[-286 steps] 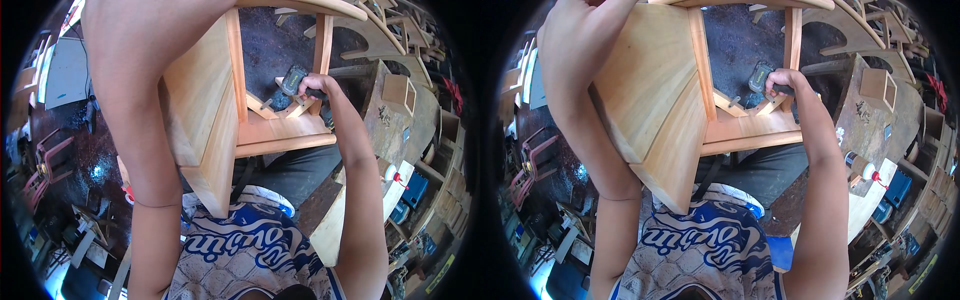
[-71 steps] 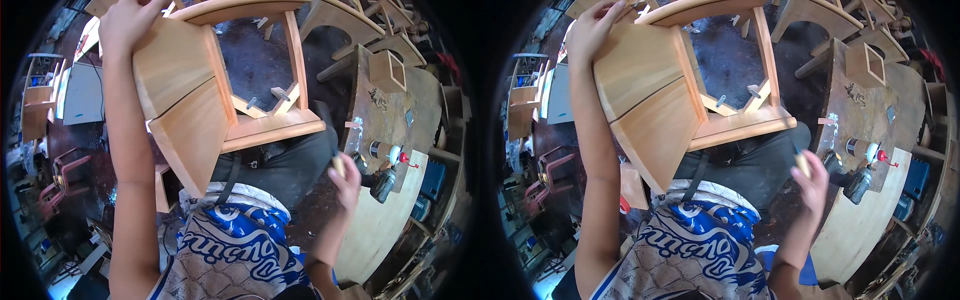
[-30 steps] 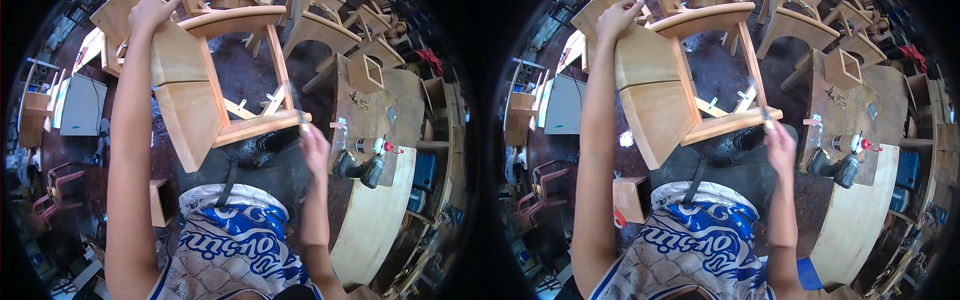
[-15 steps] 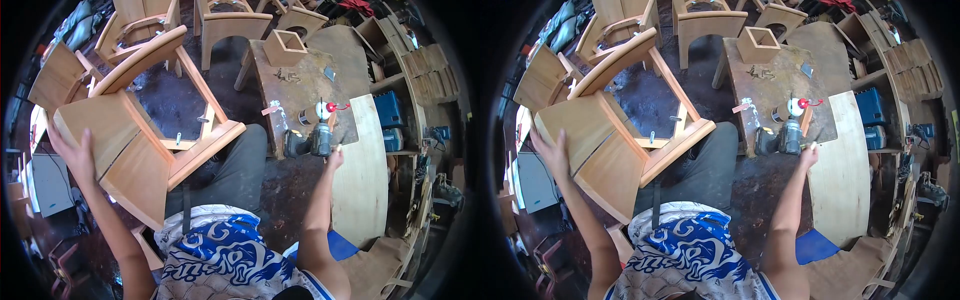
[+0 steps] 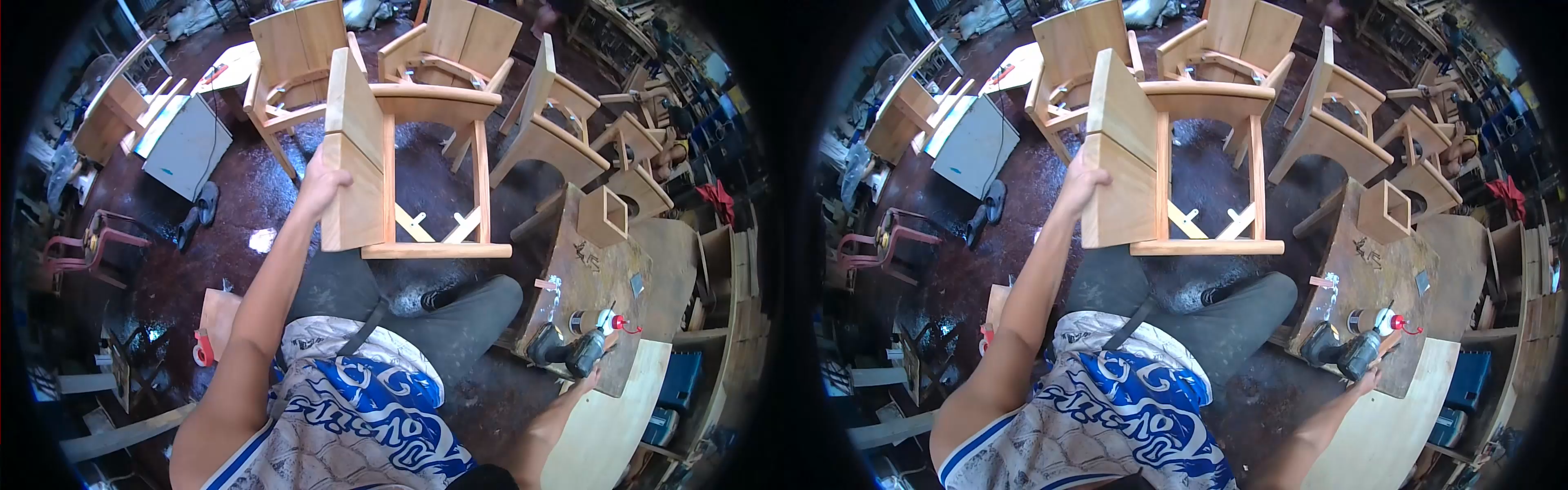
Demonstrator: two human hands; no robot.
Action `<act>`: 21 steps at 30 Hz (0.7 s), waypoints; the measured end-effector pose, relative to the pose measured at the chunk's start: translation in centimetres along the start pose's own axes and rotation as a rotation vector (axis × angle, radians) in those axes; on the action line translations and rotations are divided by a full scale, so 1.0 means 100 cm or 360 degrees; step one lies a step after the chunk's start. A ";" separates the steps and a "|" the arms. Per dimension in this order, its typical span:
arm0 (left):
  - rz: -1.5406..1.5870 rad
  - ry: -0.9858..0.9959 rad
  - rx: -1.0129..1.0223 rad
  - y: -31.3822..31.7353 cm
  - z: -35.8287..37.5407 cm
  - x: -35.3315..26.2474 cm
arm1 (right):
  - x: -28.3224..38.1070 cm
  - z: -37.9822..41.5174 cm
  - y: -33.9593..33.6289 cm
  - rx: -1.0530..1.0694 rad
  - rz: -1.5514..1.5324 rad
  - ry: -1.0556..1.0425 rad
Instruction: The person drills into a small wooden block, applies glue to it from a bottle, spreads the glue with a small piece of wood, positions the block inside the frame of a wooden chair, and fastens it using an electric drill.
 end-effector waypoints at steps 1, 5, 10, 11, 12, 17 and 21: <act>0.0006 0.0031 -0.0002 0.004 -0.009 0.001 | 0.006 -0.003 -0.018 -0.0183 0.0214 -0.0247; 0.0078 0.0023 -0.0144 0.023 -0.034 -0.008 | -0.009 0.023 -0.093 -0.0671 0.0502 -0.0704; 0.0207 -0.0124 -0.0601 0.001 -0.062 0.023 | -0.049 0.175 -0.132 -0.0423 0.0451 -0.1091; 0.0186 -0.0247 -0.0689 -0.014 -0.055 0.029 | -0.047 0.222 -0.124 -0.0330 0.0604 -0.1184; 0.0304 -0.0198 -0.0744 -0.021 -0.043 0.032 | -0.042 0.278 -0.110 -0.0147 0.0679 -0.1301; 0.0450 -0.0148 -0.0775 -0.009 -0.019 0.024 | 0.066 0.479 0.021 0.0603 0.0457 -0.1680; 0.0564 -0.0068 -0.0718 -0.013 -0.026 0.020 | 0.179 0.565 0.143 0.0768 0.0220 -0.1544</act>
Point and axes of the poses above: each hand's wrist, its own z-axis away from the middle knuckle, its own y-axis out of the palm, x = y × z, the point moved 10 cm from there along -z, towards the middle knuckle, and after that the axes turned 14 degrees about -x, right-handed, at the moved point
